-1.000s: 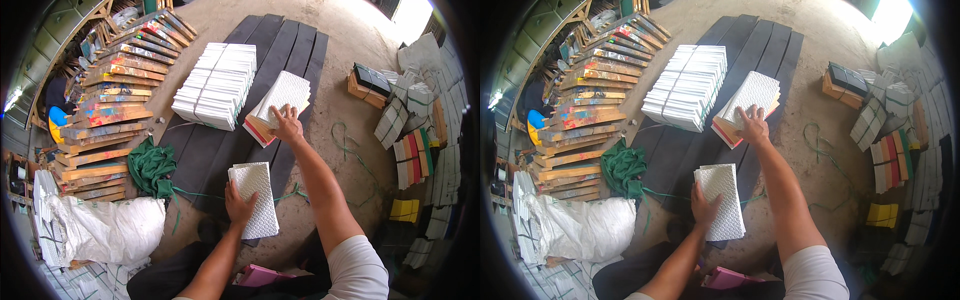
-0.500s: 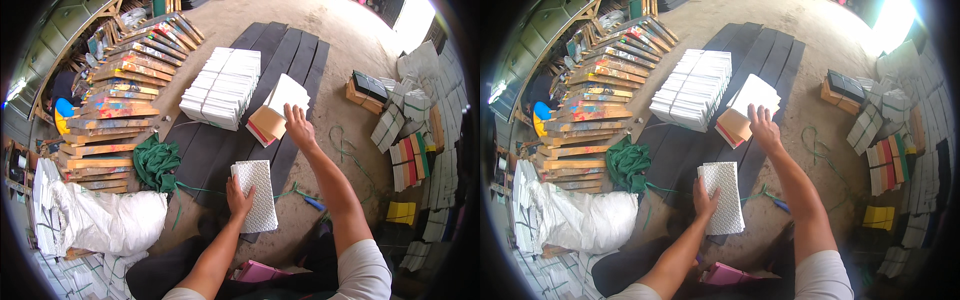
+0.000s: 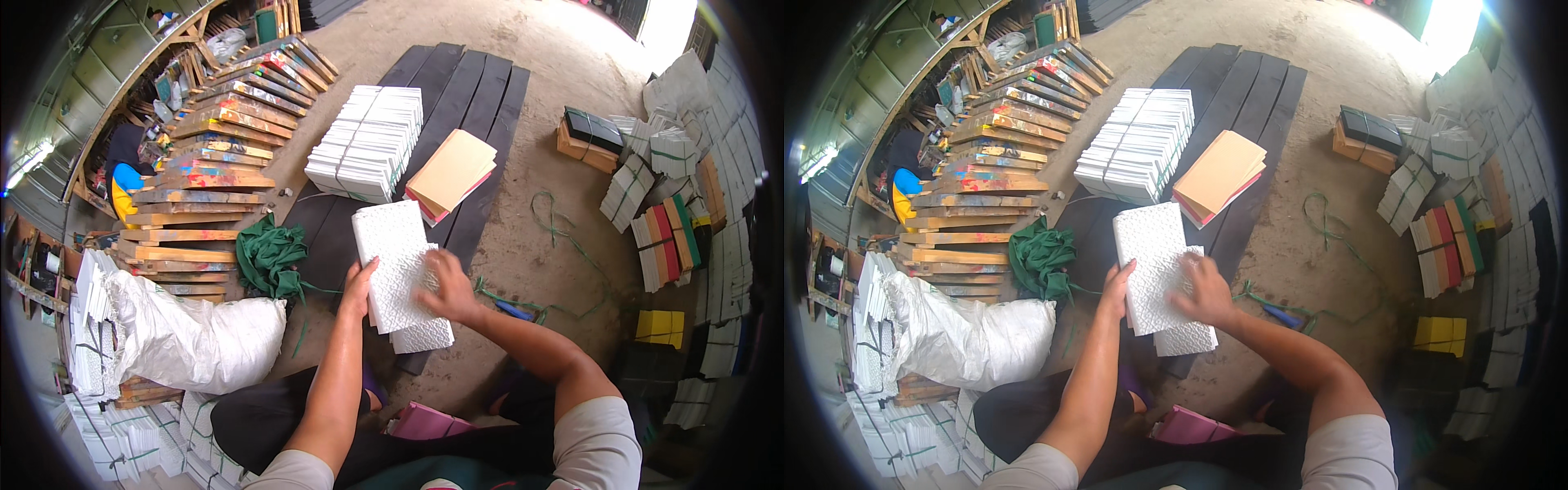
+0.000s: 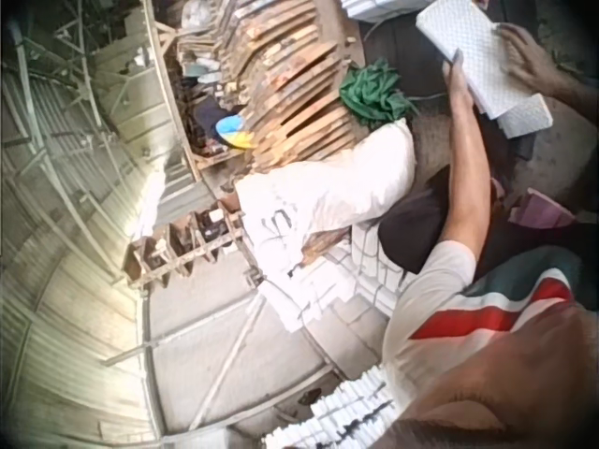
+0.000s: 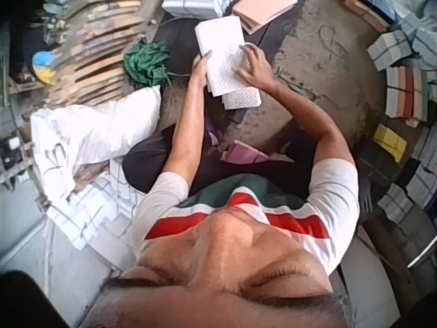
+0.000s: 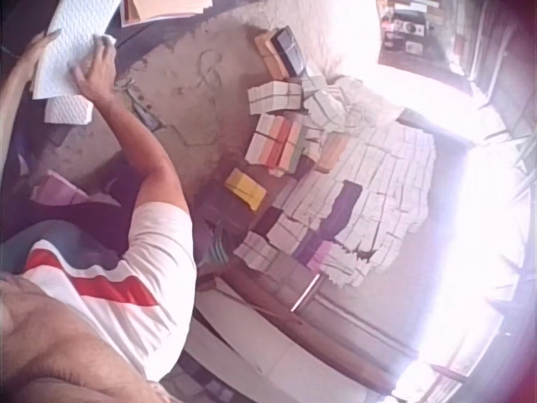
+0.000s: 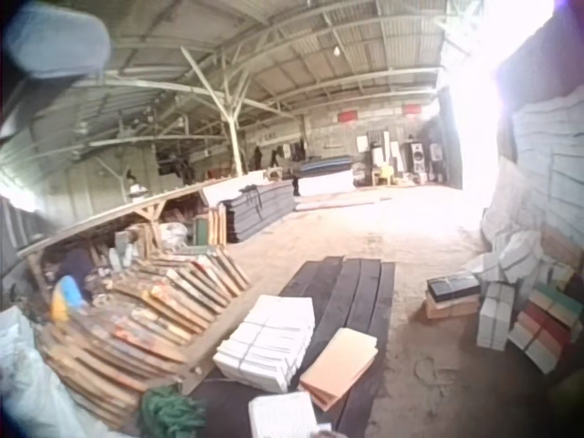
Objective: The person sits on the floor and repeatedly stacks white foam sheets, wraps them with green string, and secures the bundles with knots. The person uses a blue utility knife to cut the string and places the finished bundles on a nearby stack.
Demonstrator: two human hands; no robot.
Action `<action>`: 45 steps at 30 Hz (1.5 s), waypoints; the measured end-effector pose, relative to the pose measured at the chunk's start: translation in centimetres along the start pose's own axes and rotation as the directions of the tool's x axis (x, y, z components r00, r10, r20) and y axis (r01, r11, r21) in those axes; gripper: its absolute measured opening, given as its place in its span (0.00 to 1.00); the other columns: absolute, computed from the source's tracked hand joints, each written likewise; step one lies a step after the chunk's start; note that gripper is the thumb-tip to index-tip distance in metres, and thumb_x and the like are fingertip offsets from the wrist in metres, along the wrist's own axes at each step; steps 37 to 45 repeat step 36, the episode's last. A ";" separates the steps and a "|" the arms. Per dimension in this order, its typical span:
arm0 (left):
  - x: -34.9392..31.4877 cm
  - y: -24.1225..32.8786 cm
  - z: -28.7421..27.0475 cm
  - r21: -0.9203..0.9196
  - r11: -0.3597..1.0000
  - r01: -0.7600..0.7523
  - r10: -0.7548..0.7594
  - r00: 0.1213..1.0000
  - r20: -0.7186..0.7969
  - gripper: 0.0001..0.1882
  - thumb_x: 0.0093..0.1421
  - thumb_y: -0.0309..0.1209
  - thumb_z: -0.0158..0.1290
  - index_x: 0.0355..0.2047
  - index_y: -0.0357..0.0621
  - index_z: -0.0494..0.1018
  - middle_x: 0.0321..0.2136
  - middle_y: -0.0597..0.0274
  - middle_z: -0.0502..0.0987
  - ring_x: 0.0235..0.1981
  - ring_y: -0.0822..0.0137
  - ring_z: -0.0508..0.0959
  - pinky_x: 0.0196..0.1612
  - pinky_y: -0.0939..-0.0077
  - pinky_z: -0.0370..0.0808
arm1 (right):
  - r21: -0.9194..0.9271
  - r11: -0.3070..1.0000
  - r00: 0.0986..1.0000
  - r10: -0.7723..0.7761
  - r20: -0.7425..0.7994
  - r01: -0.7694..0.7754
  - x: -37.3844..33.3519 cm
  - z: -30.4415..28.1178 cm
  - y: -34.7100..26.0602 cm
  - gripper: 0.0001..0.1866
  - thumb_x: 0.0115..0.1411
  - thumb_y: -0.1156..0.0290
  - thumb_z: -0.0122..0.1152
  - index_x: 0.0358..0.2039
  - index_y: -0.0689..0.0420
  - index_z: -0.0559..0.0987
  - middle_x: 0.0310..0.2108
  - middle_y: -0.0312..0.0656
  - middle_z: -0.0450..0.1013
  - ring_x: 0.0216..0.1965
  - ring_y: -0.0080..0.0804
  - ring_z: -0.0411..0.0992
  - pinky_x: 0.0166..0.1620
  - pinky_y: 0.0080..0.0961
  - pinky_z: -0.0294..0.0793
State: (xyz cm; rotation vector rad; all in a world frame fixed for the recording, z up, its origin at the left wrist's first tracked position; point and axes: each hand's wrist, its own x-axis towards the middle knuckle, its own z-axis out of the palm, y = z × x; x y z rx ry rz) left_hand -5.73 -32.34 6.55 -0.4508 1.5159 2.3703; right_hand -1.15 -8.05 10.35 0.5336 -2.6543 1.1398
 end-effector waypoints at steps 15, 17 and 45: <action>-1.6 -10.3 -1.2 0.635 0.761 -0.132 0.373 0.890 -0.262 0.36 0.75 0.56 0.41 0.66 0.36 0.69 0.63 0.42 0.72 0.65 0.42 0.71 0.66 0.57 0.67 | 0.473 0.652 0.785 0.598 0.160 -0.593 -6.5 6.3 5.6 0.32 0.77 0.54 0.51 0.72 0.61 0.61 0.65 0.57 0.69 0.65 0.47 0.68 0.67 0.38 0.64; -0.7 -12.5 -2.9 0.636 0.749 -0.184 0.389 0.900 -0.198 0.36 0.74 0.54 0.45 0.70 0.38 0.62 0.69 0.39 0.62 0.69 0.41 0.64 0.69 0.54 0.64 | 0.159 0.679 0.698 0.693 0.182 -0.716 -5.3 6.0 3.0 0.37 0.71 0.49 0.60 0.71 0.59 0.65 0.61 0.55 0.71 0.60 0.50 0.72 0.61 0.40 0.70; 12.4 -3.8 5.4 0.936 0.270 -0.228 0.419 0.903 0.099 0.22 0.60 0.43 0.64 0.52 0.50 0.80 0.67 0.55 0.69 0.70 0.43 0.62 0.69 0.40 0.59 | 0.702 0.095 0.426 0.849 0.312 -0.706 12.3 13.2 22.9 0.49 0.53 0.68 0.74 0.72 0.64 0.59 0.60 0.55 0.71 0.64 0.48 0.70 0.63 0.49 0.72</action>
